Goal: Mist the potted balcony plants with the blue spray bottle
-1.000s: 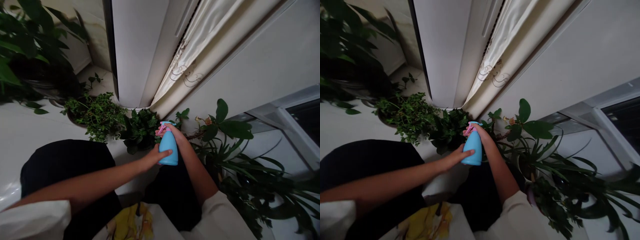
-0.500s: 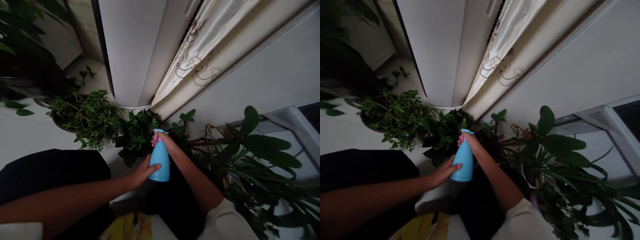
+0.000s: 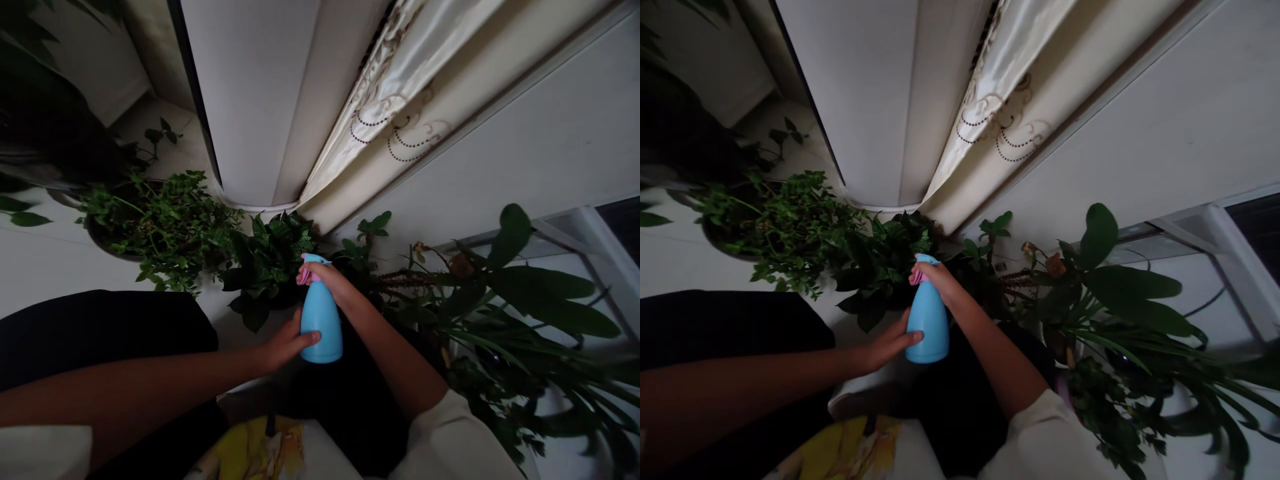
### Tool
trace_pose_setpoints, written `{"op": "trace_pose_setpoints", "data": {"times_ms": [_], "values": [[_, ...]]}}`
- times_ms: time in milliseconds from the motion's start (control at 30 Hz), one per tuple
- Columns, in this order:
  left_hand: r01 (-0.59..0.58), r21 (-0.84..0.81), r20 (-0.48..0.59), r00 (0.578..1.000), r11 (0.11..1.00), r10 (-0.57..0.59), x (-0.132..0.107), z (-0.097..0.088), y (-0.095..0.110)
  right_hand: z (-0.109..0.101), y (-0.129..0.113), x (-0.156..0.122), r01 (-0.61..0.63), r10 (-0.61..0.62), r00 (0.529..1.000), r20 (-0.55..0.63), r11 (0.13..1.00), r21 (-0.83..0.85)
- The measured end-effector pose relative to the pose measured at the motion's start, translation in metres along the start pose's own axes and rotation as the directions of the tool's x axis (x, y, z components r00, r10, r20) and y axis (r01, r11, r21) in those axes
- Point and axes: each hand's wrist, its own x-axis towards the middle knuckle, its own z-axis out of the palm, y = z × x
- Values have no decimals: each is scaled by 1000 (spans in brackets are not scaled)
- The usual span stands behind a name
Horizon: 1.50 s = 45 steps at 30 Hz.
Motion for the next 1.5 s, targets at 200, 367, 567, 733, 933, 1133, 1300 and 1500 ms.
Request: {"op": "trace_pose_setpoints", "data": {"times_ms": [200,367,567,733,933,1133,1300,1500], "values": [[-7,46,-22,1000,999,8,1,1,-5,-5,-1,-7,-67,64,995,-73,997,-46],[10,-8,-1,1000,1000,-10,-7,7,-6,-3,8,-12,-51,56,996,-65,996,69],[31,-53,-15,999,998,-32,-18,9,-11,2,18,-16,-112,110,991,-81,994,-18],[21,-33,-6,1000,999,-21,-24,7,-19,7,24,-24,-51,57,995,-78,996,75],[4,96,-70,998,995,3,-22,0,-21,9,23,-28,-9,10,992,-124,1000,7],[15,171,-82,997,985,-1,-18,-3,-18,5,22,-27,76,-73,994,-82,996,39],[-20,243,-22,999,970,26,-18,-6,-4,1,17,-33,65,-61,990,-130,997,29],[-23,201,-27,999,979,29,-29,5,-22,2,26,-40,31,-31,999,-11,999,12]]}}
